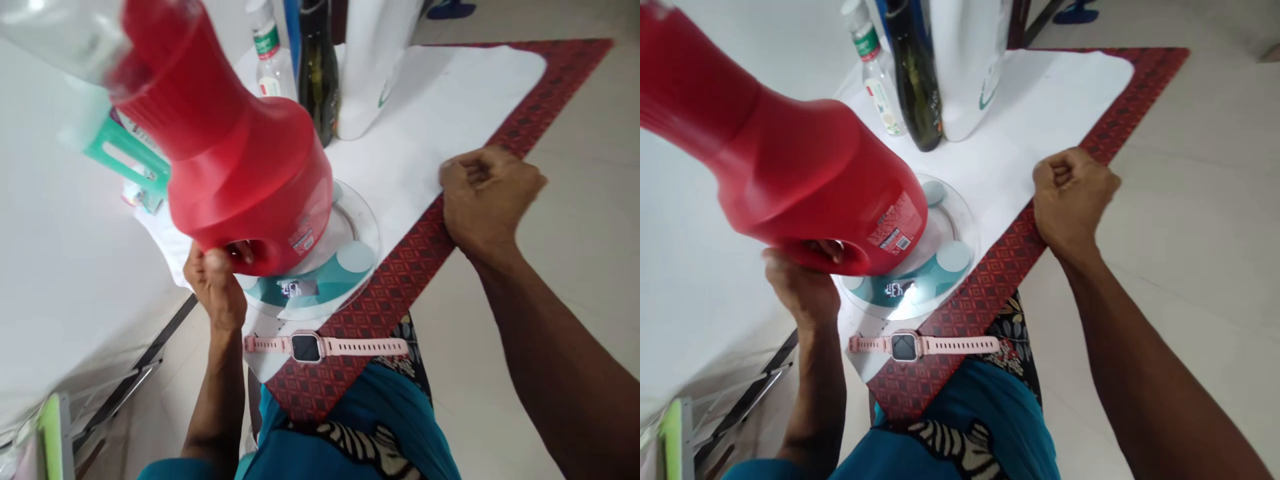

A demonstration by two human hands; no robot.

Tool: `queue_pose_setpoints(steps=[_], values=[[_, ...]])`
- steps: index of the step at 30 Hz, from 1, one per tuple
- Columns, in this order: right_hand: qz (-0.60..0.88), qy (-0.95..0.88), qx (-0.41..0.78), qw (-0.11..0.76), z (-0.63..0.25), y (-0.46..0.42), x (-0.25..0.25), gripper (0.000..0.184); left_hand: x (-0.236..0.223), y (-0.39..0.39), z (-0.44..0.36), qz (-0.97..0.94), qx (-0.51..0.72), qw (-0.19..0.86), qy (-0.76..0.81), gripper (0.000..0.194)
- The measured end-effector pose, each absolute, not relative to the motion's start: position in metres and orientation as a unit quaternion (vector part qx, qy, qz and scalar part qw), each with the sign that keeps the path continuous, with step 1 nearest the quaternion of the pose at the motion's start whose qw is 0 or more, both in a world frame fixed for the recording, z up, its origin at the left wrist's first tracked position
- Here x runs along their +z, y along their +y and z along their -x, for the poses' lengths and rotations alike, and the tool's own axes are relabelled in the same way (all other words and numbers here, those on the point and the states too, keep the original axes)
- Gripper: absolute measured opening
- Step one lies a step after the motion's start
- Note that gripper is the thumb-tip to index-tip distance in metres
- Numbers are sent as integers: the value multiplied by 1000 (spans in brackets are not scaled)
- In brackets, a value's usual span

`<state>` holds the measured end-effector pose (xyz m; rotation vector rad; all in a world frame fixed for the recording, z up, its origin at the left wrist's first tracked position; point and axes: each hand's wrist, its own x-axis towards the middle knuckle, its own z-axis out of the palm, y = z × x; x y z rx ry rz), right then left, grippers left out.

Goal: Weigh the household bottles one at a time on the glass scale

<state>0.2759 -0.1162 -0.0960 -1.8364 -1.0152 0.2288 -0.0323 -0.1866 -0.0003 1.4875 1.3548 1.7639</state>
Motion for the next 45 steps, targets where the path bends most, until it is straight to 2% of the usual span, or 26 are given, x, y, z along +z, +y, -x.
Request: queue_pose_setpoints(steps=[5, 8, 12, 16, 21, 29, 34, 38, 41, 43, 45], values=[[757, -409, 101, 499, -274, -113, -94, 16, 4, -176, 24, -481, 699, 247, 469, 77], [760, -410, 105, 494, -274, -112, -93, 12, 13, -167, 35, -449, 722, 226, 476, 81], [752, -408, 103, 507, -275, -112, -94, 6, 30, -157, 72, -434, 752, 146, 474, 82], [751, -403, 92, 515, -274, -110, -96, 9, 37, -144, 119, -406, 768, 50, 492, 81], [753, -406, 81, 512, -276, -108, -103, 11, 23, -114, 170, -358, 760, -9, 543, 85], [762, -399, 89, 503, -275, -108, -98, 7, -11, -65, 217, -314, 762, -30, 566, 76], [761, -405, 98, 498, -276, -111, -96, 4, -26, -43, 230, -340, 765, -83, 541, 73], [757, -408, 109, 499, -276, -114, -96, 7, -28, -42, 233, -351, 741, -108, 562, 63], [752, -417, 115, 498, -275, -115, -97, 13, -22, -64, 213, -373, 717, -225, 544, 53], [750, -428, 117, 490, -275, -116, -98, 16, -16, -82, 189, -395, 688, -317, 520, 61], [755, -437, 132, 471, -277, -116, -97, 21, -13, -95, 162, -469, 661, -295, 505, 56]])
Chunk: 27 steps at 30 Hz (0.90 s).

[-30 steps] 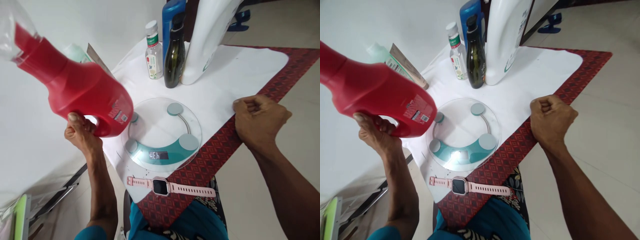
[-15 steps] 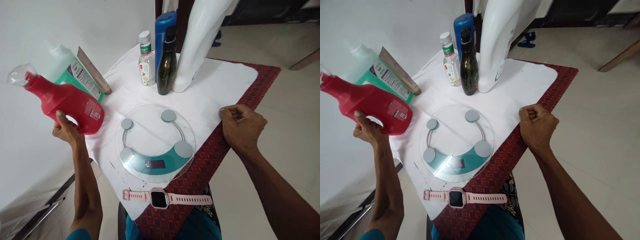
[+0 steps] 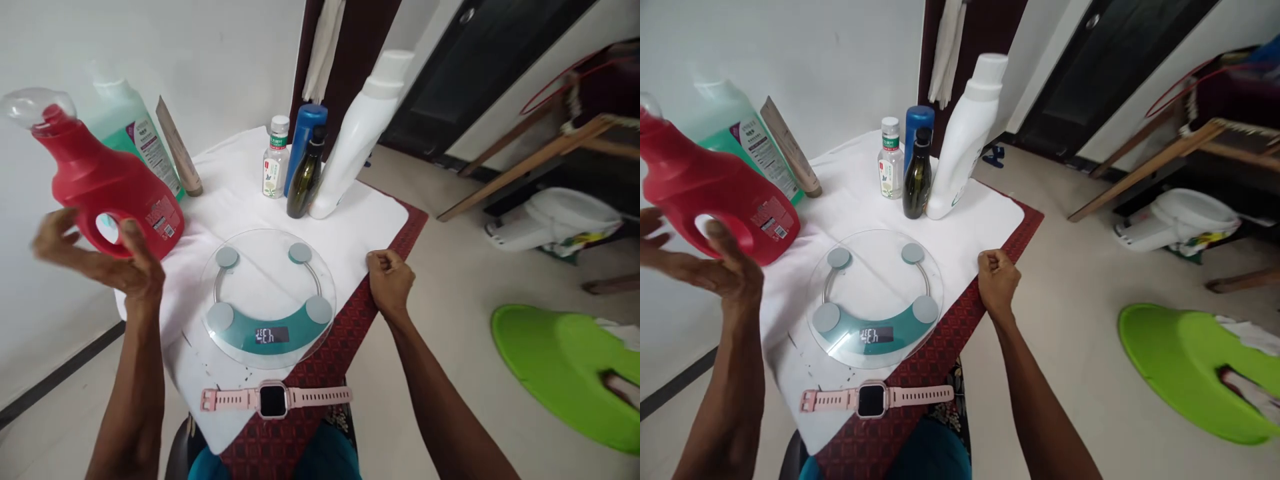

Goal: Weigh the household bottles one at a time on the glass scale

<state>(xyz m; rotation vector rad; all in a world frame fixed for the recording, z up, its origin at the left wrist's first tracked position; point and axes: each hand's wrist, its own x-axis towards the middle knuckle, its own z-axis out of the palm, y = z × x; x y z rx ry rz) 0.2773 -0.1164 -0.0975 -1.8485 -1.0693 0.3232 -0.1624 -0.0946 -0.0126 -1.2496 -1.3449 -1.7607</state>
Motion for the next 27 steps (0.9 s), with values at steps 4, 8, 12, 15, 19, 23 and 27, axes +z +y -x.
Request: queue_pose_setpoints(steps=[4, 8, 12, 15, 19, 23, 27], values=[[753, -477, 159, 424, -286, -117, -86, 30, -18, -81, 128, 637, -558, -108, -521, 41], [720, -536, 131, 421, -272, -110, -56, 42, -32, -37, 126, 571, -511, -316, -559, 36], [633, -611, 94, 466, -219, -85, -29, 59, -51, -11, 130, 571, -475, -346, -573, 38], [595, -640, 58, 482, -179, -51, -21, 70, -66, -7, 133, 574, -448, -341, -595, 45], [603, -632, 19, 487, -149, 4, -22, 91, -78, -6, 140, 567, -441, -330, -613, 46], [647, -583, -19, 491, -137, 46, -27, 95, -79, -6, 143, 598, -403, -264, -640, 45], [664, -533, -55, 521, -131, 64, -26, 78, -76, -8, 138, 641, -319, -199, -670, 42]])
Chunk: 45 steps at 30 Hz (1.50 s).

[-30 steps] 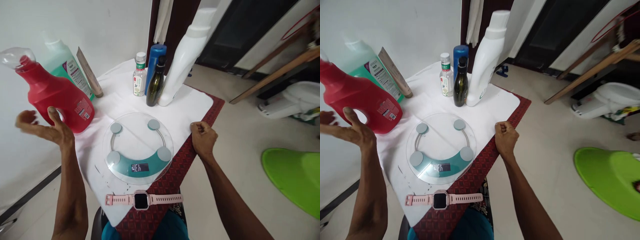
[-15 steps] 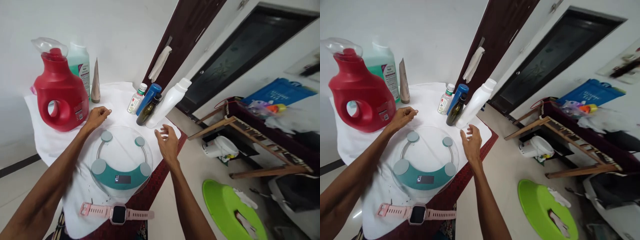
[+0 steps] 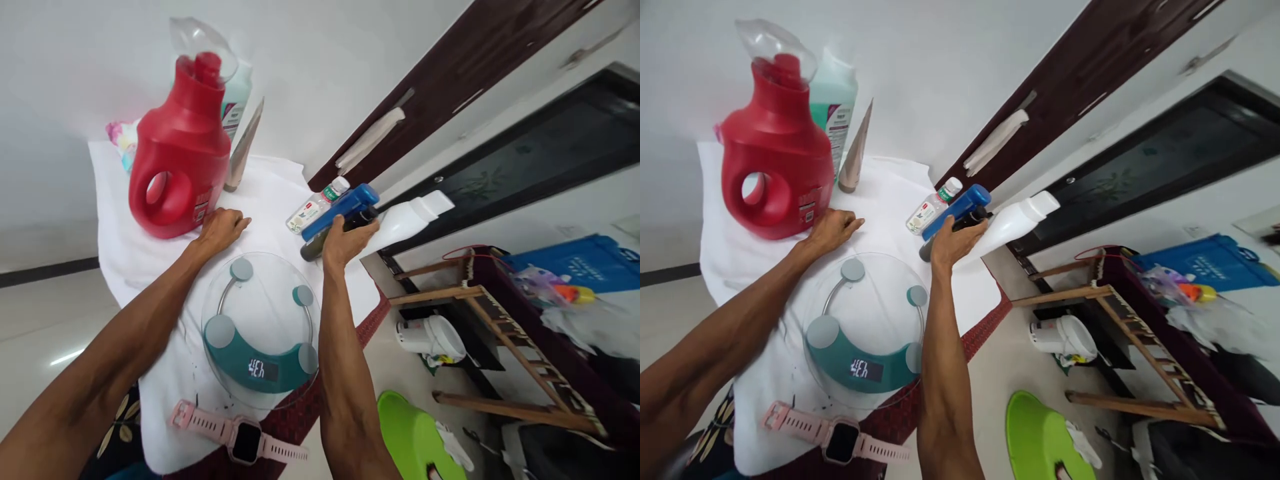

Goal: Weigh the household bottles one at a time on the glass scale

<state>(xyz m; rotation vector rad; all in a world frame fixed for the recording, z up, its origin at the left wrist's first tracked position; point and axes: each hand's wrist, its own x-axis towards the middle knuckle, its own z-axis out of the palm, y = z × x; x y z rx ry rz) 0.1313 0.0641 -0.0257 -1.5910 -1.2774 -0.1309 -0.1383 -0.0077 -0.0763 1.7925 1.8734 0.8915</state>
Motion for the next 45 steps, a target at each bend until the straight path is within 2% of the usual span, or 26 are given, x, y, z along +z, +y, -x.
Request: queue_pose_setpoints(steps=[7, 12, 16, 20, 29, 34, 37, 41, 45], values=[[618, -572, -48, 537, -128, 43, -15, 44, -75, -8, 128, -681, 230, 198, 667, 44], [496, -622, -10, 606, -130, -15, 15, 40, -74, -10, 127, -691, 219, 196, 661, 47], [464, -654, 69, 594, -131, -64, 42, 34, -71, -11, 126, -693, 196, 191, 667, 48], [440, -654, 157, 595, -121, -108, 45, 34, -71, -10, 126, -691, 201, 193, 667, 45], [445, -651, 205, 580, -108, -146, 34, 40, -88, -5, 128, -687, 252, 202, 651, 38], [454, -653, 212, 568, -114, -150, 32, 57, -85, -6, 128, -682, 254, 213, 652, 39], [449, -616, 228, 605, -126, -157, 29, 70, -81, -8, 128, -679, 238, 219, 659, 39], [536, -494, 214, 651, -145, -170, 15, 58, -79, -9, 127, -675, 229, 219, 666, 39], [584, -486, 222, 611, -152, -183, -4, 62, -78, -10, 127, -682, 213, 207, 669, 39]])
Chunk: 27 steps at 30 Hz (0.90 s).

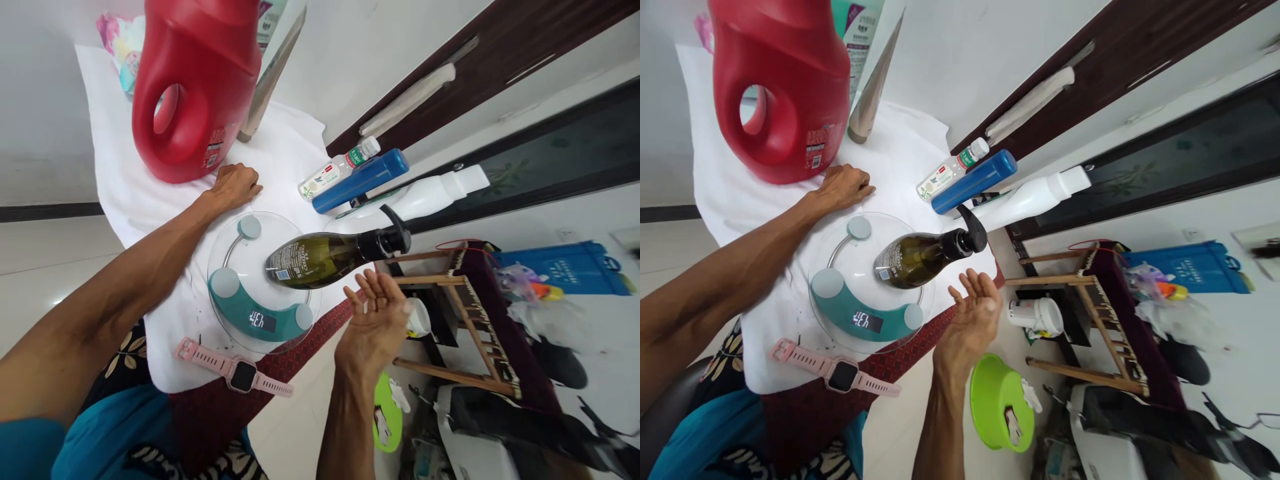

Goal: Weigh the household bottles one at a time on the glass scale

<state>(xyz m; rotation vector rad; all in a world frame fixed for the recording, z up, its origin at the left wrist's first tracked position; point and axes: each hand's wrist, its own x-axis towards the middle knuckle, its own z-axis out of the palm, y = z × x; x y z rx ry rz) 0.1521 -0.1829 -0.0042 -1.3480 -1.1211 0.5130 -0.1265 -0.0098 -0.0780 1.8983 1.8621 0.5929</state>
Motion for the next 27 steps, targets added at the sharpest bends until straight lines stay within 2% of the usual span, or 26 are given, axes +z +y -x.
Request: queue_pose_setpoints(steps=[6, 12, 16, 21, 27], values=[[566, -625, 251, 475, -122, -186, -20, 103, -74, -13, 127, -682, 201, 210, 671, 40], [629, -600, 216, 445, -105, -167, -22, 78, -70, -16, 127, -696, 170, 197, 670, 44], [603, -607, 198, 478, -97, -130, -9, 71, -69, -16, 127, -700, 164, 192, 668, 45], [520, -657, 193, 511, -56, -22, -4, 68, -64, -18, 126, -706, 148, 192, 666, 44], [548, -671, 225, 446, 17, 97, -18, 54, -62, -16, 125, -706, 138, 192, 668, 45]])
